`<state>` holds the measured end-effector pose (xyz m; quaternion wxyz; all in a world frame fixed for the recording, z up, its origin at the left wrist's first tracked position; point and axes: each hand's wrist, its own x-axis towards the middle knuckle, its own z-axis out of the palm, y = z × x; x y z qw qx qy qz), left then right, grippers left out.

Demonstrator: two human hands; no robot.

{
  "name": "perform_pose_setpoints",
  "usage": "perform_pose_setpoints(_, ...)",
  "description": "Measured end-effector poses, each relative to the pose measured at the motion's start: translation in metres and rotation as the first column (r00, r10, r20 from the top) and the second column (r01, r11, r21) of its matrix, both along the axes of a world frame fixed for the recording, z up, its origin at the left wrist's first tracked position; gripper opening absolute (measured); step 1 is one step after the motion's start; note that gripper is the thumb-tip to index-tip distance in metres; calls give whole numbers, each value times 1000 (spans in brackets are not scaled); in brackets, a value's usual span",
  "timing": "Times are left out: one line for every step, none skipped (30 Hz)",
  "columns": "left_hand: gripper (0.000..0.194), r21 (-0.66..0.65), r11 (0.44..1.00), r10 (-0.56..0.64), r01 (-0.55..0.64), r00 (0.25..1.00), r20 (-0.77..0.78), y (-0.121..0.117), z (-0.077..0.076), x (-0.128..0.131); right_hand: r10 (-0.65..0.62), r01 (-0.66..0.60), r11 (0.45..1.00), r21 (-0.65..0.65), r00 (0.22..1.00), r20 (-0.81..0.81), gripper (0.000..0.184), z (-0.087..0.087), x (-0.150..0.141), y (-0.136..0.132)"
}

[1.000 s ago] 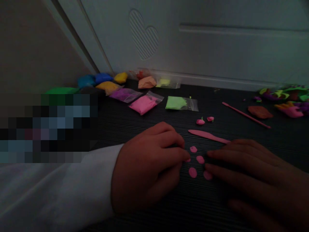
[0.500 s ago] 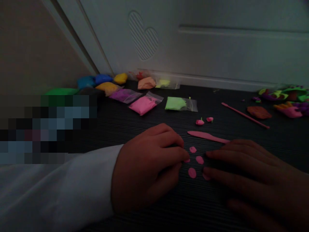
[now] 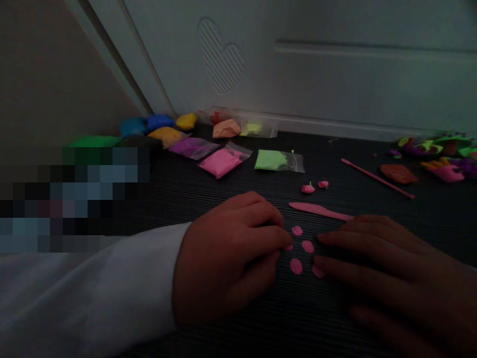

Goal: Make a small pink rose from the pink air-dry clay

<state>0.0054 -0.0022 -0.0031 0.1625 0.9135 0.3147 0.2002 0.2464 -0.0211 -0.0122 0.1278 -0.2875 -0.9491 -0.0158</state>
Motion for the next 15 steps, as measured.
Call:
perform_pose_setpoints(22, -2, 1000, 1, -1, 1000, 1, 0, 0, 0, 0, 0, 1000, 2, 1000, -3, 40, 0, 0, 0)
perform_pose_setpoints(22, -4, 1000, 1, -1, 1000, 1, 0, 0, 0, 0, 0, 1000, 2, 1000, -7, 39, 0, 0, 0)
perform_pose_setpoints(22, -4, 1000, 1, -1, 1000, 0, 0, 0, 0, -1, 1, 1000, 1, 1000, -14, 39, 0, 0, 0)
perform_pose_setpoints(22, -2, 1000, 2, -2, 1000, -1, 0, 0, 0, -4, 4, 1000, -2, 1000, -19, 39, -1, 0, -1)
perform_pose_setpoints(22, -1, 1000, 4, -4, 1000, -2, -1, 0, 0, -11, 11, 1000, -4, 1000, -23, 40, -1, 1, -1)
perform_pose_setpoints(22, -2, 1000, 4, -4, 1000, -2, -1, 0, 0, -15, 15, 1000, -12, 1000, -20, 40, -2, 1, -2)
perform_pose_setpoints(22, -3, 1000, 3, -3, 1000, -2, -1, 0, 0, -16, 16, 1000, -17, 1000, -16, 40, -2, 1, -2)
perform_pose_setpoints(22, -6, 1000, 1, -1, 1000, -3, 0, 0, 0, -18, 18, 1000, -19, 1000, -11, 41, -2, 1, -2)
perform_pose_setpoints(23, -7, 1000, -2, 2, 1000, -2, 0, 0, 0, -24, 23, 1000, -19, 1000, -8, 41, -2, 1, -2)
perform_pose_setpoints(23, -7, 1000, -6, 6, 1000, 0, 0, 0, 0, -28, 28, 999, -17, 1000, -10, 40, -2, 1, -2)
perform_pose_setpoints(23, -5, 1000, -9, 9, 1000, 2, 0, 0, 0, -33, 32, 999, -14, 999, -17, 40, -2, 1, -2)
perform_pose_setpoints(23, -3, 1000, -10, 10, 1000, 4, 0, 0, 0, -38, 37, 999, -10, 999, -22, 39, -2, 1, -2)
perform_pose_setpoints(23, -2, 1000, -9, 9, 1000, 5, 0, 0, 0, -40, 40, 999, -7, 999, -26, 39, -2, 1, -2)
perform_pose_setpoints(23, -2, 1000, -8, 8, 1000, 4, 0, 0, 0, -34, 33, 999, -7, 999, -23, 39, -1, 1, -2)
perform_pose_setpoints(23, -4, 1000, -6, 6, 1000, 1, 0, 0, -1, -25, 25, 1000, -7, 999, -22, 39, -1, 1, -2)
